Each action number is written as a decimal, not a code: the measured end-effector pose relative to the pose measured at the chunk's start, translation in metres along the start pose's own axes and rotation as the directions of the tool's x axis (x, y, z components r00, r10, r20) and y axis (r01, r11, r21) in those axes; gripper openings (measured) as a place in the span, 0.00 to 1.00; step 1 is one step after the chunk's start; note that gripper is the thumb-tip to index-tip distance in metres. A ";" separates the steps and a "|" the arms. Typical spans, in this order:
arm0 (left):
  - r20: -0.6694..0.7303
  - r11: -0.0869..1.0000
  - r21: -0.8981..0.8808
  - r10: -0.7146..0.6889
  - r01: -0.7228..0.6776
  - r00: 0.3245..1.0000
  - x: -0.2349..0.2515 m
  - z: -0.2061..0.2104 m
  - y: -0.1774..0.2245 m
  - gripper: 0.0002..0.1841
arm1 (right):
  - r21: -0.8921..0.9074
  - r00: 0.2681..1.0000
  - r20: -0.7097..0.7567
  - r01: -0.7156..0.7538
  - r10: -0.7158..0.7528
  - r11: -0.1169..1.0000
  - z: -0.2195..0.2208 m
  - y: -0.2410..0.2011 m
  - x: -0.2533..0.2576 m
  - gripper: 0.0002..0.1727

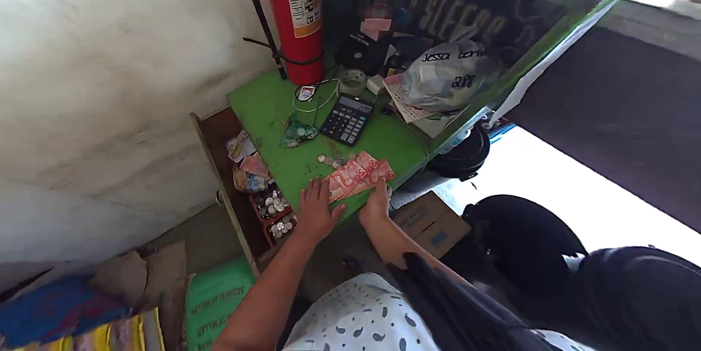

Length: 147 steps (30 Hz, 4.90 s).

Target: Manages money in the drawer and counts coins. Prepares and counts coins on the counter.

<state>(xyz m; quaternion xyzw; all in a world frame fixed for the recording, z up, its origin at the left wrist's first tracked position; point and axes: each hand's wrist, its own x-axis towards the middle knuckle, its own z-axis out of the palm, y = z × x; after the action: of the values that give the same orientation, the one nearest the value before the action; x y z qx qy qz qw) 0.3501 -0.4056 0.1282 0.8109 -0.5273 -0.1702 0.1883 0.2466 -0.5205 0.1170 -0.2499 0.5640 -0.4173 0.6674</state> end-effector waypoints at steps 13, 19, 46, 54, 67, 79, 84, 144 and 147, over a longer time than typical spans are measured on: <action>0.263 0.771 -0.366 0.623 -0.521 0.736 0.010 -0.012 -0.044 0.38 | -0.224 0.849 -0.451 0.190 -0.275 0.956 0.016 0.042 -0.052 0.21; 0.306 0.561 -0.826 0.379 0.046 0.873 0.004 -0.060 -0.093 0.38 | -0.233 0.880 -0.081 0.440 -0.468 0.867 0.052 0.087 -0.128 0.16; 0.137 0.976 0.219 -0.053 0.022 0.989 0.088 -0.141 -0.266 0.17 | -0.778 0.729 0.608 0.627 0.315 0.051 0.114 0.171 -0.187 0.35; 0.502 0.799 -0.272 0.594 -0.537 0.629 0.103 -0.170 -0.311 0.17 | -0.819 0.788 0.554 0.574 0.269 0.003 0.115 0.177 -0.188 0.32; 0.847 0.609 0.226 0.262 -0.760 0.462 0.146 -0.243 -0.367 0.40 | -0.989 0.991 0.098 0.107 0.087 -0.099 0.163 0.206 -0.233 0.20; 0.766 0.744 0.180 0.305 -0.644 0.566 0.241 -0.204 -0.405 0.28 | -0.970 0.979 0.174 0.190 0.111 -0.154 0.164 0.249 -0.267 0.14; 0.621 0.822 0.214 0.303 -0.528 0.723 0.293 -0.179 -0.402 0.46 | -0.971 0.985 0.169 0.170 0.019 -0.171 0.161 0.262 -0.267 0.10; 0.602 0.636 0.479 0.264 -0.605 0.754 0.233 -0.162 -0.331 0.21 | -0.985 1.000 0.000 -0.004 0.025 0.175 0.212 0.173 -0.059 0.34; 0.592 0.712 0.474 0.177 -0.518 0.786 0.198 -0.195 -0.321 0.25 | -0.978 0.996 0.054 0.068 -0.072 0.195 0.206 0.179 -0.065 0.31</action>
<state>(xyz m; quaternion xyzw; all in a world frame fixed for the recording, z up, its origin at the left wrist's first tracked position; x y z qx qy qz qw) 0.7733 -0.4436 0.1265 0.6329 -0.7313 -0.1552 -0.2012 0.4930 -0.4000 0.0583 -0.6402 0.6899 0.0037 0.3379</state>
